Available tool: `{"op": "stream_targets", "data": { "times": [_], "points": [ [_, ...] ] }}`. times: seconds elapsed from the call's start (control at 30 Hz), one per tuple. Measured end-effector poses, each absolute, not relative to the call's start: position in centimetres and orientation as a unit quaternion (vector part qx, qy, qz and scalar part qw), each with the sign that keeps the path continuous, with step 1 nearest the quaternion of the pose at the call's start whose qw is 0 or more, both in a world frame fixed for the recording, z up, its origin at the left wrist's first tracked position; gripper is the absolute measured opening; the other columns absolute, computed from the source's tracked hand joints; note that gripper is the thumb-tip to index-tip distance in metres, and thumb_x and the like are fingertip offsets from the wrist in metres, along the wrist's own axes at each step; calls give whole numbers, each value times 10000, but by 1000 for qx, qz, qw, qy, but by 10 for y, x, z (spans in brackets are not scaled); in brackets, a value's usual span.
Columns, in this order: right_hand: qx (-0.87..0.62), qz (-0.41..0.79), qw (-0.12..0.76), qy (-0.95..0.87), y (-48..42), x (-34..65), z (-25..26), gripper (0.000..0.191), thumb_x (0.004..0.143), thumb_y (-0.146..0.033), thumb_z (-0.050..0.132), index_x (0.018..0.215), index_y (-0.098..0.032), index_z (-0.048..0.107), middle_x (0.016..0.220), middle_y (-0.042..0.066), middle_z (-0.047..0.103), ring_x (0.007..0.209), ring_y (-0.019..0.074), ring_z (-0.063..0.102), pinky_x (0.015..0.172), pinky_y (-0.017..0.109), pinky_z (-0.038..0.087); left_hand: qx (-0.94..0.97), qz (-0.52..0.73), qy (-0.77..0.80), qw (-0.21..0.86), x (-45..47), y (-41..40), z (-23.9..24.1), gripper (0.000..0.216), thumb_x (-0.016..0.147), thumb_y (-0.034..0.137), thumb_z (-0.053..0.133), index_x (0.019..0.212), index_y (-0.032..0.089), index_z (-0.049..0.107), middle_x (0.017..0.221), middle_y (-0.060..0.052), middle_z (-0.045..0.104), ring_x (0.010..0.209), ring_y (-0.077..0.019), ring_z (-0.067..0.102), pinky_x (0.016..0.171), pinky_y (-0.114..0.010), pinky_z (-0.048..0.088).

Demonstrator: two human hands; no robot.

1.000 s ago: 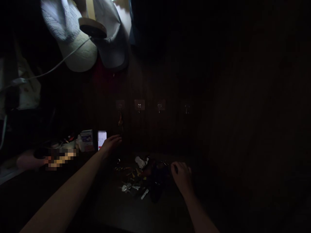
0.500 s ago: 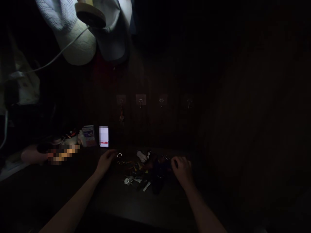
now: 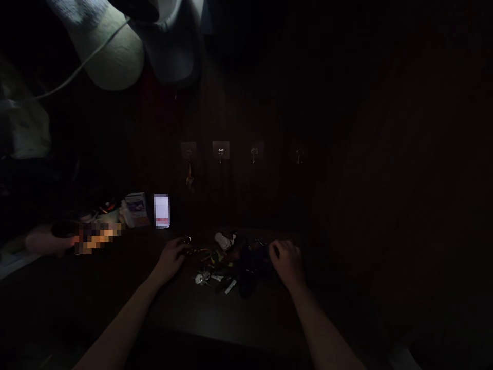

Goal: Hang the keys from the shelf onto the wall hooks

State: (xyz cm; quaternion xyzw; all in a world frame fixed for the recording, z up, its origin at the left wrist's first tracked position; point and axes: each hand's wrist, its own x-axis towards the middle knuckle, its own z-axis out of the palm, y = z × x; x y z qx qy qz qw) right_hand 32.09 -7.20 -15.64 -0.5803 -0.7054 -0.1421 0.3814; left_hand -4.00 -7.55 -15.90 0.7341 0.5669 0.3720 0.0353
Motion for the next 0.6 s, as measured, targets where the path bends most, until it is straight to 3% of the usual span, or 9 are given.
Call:
{"op": "stream_targets", "data": {
  "times": [0.27, 0.6],
  "points": [
    [-575, -148, 383, -707, -73, 320, -156, 255, 859, -265, 381, 721, -216, 590, 774, 39, 662, 790, 194, 541, 705, 305, 311, 775, 376, 508, 31, -35, -82, -150, 379, 689, 61, 429, 972, 214, 630, 1063, -69, 625, 1045, -220, 532, 942, -408, 401],
    [-541, -147, 395, -728, -81, 311, -148, 242, 876, -258, 396, 745, -212, 594, 804, 40, 652, 827, 194, 531, 753, 315, 325, 622, 531, 575, 21, -38, -87, -144, 325, 818, 220, 373, 1088, 198, 551, 1096, -79, 603, 1021, -210, 560, 921, -353, 421]
  ]
}}
